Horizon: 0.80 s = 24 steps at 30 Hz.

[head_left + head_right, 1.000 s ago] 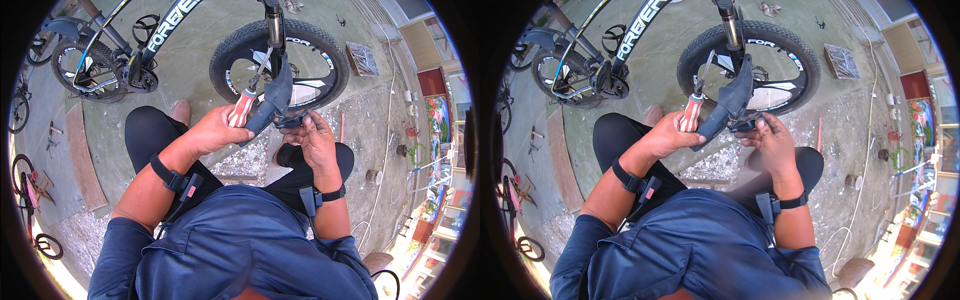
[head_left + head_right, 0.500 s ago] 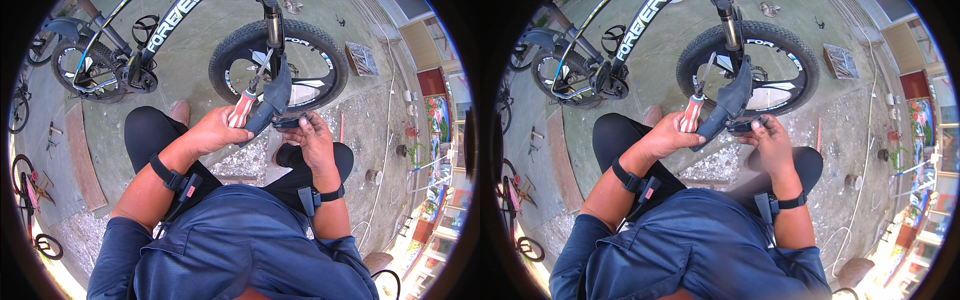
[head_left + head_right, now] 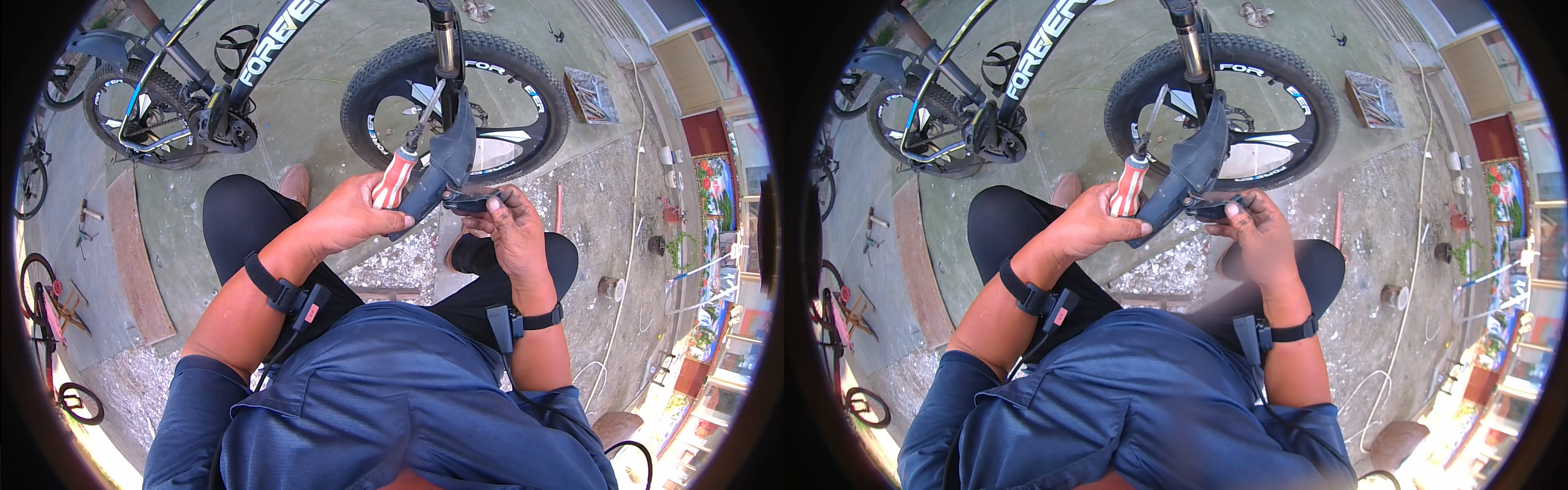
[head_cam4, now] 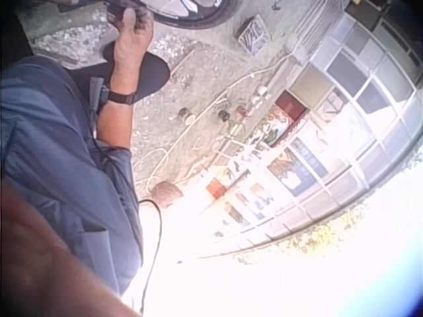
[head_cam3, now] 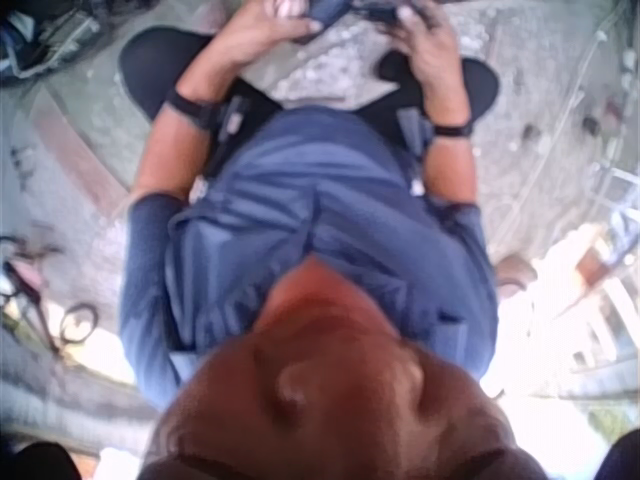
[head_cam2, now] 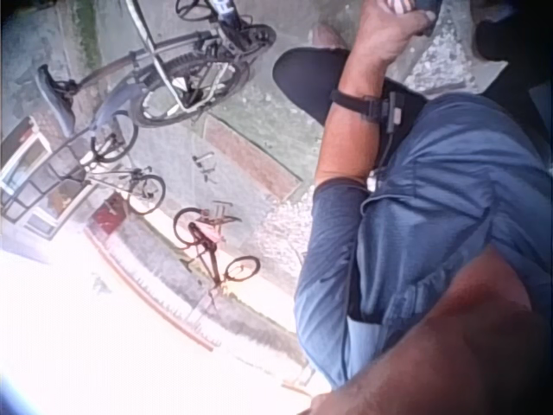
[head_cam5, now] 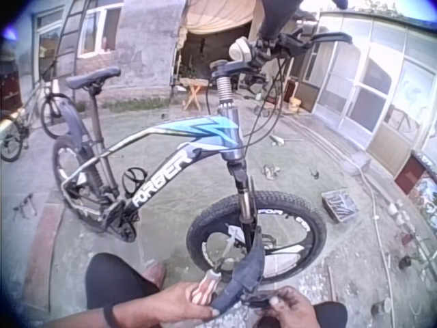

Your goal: The person retrieves a small part from a bucket and uses a screwdriver to attach a plastic fender to the front fork of a bicycle while sitting in an outdoor area. They align the fender with the fork and begin securing it with screws.

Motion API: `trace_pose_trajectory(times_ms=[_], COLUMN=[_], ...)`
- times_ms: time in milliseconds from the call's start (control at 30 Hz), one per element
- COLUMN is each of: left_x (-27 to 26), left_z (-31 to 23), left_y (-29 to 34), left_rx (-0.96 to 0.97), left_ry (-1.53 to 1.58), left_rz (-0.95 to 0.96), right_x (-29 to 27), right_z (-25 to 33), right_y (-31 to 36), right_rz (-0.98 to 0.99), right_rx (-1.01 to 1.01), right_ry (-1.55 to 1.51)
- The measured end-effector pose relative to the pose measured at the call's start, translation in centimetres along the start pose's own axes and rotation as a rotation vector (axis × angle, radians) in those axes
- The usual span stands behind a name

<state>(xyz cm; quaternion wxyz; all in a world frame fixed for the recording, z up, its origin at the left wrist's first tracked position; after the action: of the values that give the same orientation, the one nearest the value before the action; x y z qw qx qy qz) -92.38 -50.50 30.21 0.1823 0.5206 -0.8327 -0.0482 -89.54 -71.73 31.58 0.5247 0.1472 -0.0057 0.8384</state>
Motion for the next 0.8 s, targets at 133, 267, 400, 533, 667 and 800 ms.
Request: trace_pose_trajectory(times_ms=[133, 267, 400, 533, 667, 800], left_x=[-0.05, 0.11, 0.15, 0.05, -0.01, -0.02], left_z=[0.00, -0.28, -0.46, -0.05, 0.13, -0.06], left_y=[-0.02, 0.01, 0.11, -0.04, -0.14, 0.01], left_rx=[-0.008, -0.003, -0.001, 0.009, 0.009, -0.007], left_ry=[-0.020, 0.000, 0.009, 0.017, 0.010, 0.006], left_rz=[0.008, 0.010, 0.010, 0.009, 0.012, 0.006], right_x=[0.10, -0.07, 0.06, -0.18, -0.38, 0.12], right_z=[0.10, 0.01, 0.15, 0.02, -0.09, 0.34], right_y=[-0.01, -0.01, -0.03, 0.02, 0.06, 0.03], right_rz=[-0.011, -0.012, -0.019, -0.023, -0.034, -0.039], right_rx=[0.006, -0.003, 0.005, 0.006, 0.014, 0.038], right_ry=[-0.020, -0.047, -0.060, -0.076, -0.079, -0.068])
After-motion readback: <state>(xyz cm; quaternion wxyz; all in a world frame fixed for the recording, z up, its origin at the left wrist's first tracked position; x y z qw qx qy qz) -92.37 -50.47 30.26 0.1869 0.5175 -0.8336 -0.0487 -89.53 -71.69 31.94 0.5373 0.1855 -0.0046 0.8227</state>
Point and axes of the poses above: each hand's wrist, its own y-axis away from the middle knuckle, its own x-axis out of the palm, z = x × y, the point moved 7 cm from there along -y, towards the middle knuckle, and after that the axes turned 8 degrees about z, right-handed, at the moved point
